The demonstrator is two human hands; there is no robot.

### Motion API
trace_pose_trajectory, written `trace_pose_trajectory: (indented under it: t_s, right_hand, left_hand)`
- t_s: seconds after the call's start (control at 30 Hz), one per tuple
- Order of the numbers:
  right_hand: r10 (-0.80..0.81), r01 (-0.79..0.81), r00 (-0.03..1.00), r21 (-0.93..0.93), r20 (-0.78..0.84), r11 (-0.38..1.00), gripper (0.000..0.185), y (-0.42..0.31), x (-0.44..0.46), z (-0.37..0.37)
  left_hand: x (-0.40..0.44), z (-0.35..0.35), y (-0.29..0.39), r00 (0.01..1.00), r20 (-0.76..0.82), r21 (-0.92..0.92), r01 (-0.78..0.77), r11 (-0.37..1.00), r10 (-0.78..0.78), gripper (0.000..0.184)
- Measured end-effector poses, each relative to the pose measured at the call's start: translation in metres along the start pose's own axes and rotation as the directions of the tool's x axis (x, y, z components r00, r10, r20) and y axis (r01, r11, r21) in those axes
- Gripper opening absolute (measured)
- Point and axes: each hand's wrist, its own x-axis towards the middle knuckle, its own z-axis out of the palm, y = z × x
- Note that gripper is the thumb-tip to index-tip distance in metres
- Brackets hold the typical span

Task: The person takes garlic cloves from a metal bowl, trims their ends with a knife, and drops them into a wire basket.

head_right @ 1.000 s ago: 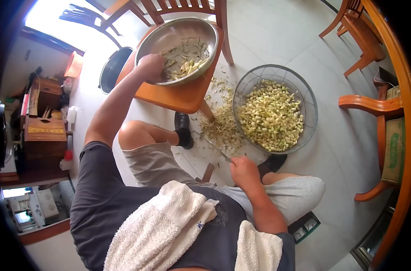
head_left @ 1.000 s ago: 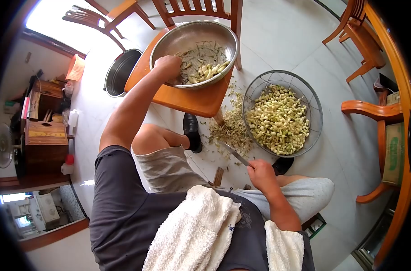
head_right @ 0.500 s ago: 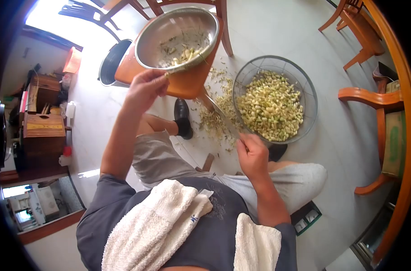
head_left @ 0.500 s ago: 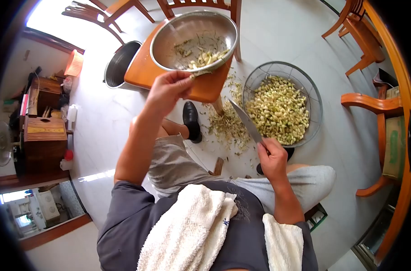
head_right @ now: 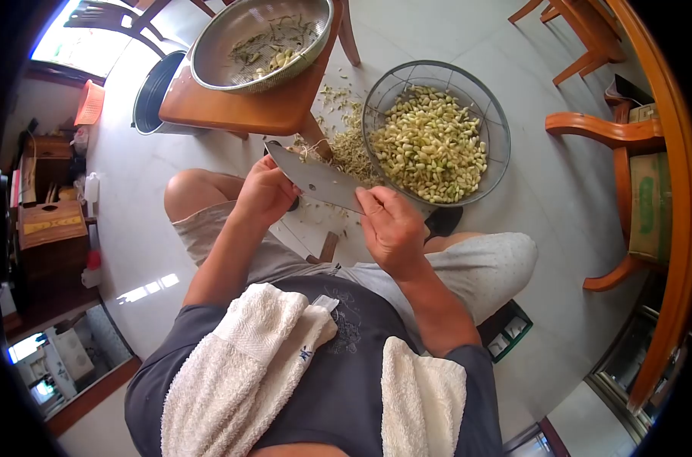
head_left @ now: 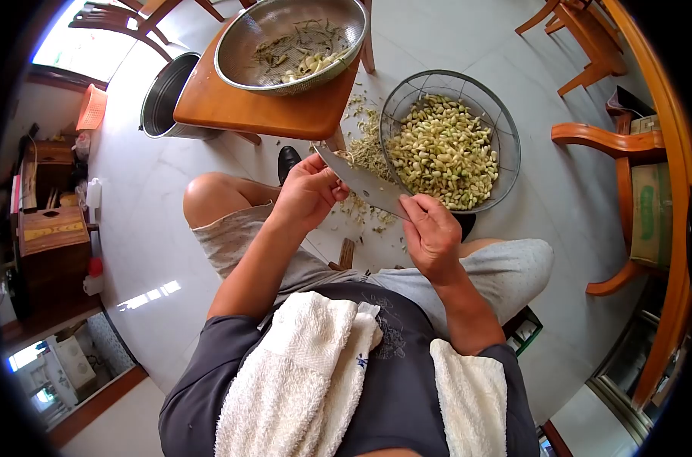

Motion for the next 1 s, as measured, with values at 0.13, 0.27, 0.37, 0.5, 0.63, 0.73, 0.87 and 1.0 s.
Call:
trace_pose_trajectory:
  t_s: [0.13, 0.27, 0.37, 0.5, 0.63, 0.73, 0.87, 1.0]
  right_hand:
    - [-0.007, 0.007, 1.0, -0.046, -0.002, 0.999, 0.038, 0.001, 0.001, -0.001]
    - [-0.011, 0.01, 1.0, -0.048, -0.024, 0.999, 0.036, 0.004, -0.001, 0.0]
    - [-0.01, 0.009, 1.0, -0.044, -0.026, 0.999, 0.036, 0.004, -0.001, 0.001]
    - [-0.006, 0.004, 1.0, -0.057, -0.019, 0.998, 0.036, 0.004, -0.001, 0.001]
    - [-0.002, 0.001, 1.0, -0.053, -0.022, 0.999, 0.036, 0.004, -0.002, 0.002]
    - [0.004, -0.004, 1.0, -0.049, -0.017, 0.999, 0.036, 0.004, -0.002, 0.002]
    - [0.002, -0.003, 1.0, -0.054, -0.007, 0.999, 0.036, 0.005, -0.003, 0.002]
    - [0.005, -0.005, 1.0, -0.054, 0.0, 0.999, 0.033, 0.005, -0.004, 0.002]
  left_hand:
    - [0.0, 0.002, -0.003, 1.0, -0.008, 0.022, 0.012, 1.0, -0.012, 0.003]
    - [-0.001, 0.008, -0.004, 1.0, -0.009, -0.006, 0.025, 1.0, -0.025, 0.003]
    - [0.0, 0.008, -0.005, 1.0, 0.001, 0.004, 0.016, 1.0, -0.016, 0.004]
    - [0.0, 0.008, -0.006, 1.0, 0.009, -0.013, 0.03, 0.999, -0.03, 0.005]
    - [0.001, 0.003, -0.009, 0.998, 0.031, -0.062, 0.058, 0.996, -0.056, 0.006]
    - [0.002, 0.002, -0.01, 0.997, 0.026, -0.094, 0.08, 0.992, -0.078, 0.006]
    - [0.001, 0.0, -0.011, 0.998, 0.024, -0.067, 0.064, 0.996, -0.062, 0.006]
    - [-0.002, 0.001, -0.008, 0.998, 0.04, -0.027, 0.048, 0.998, -0.047, 0.006]
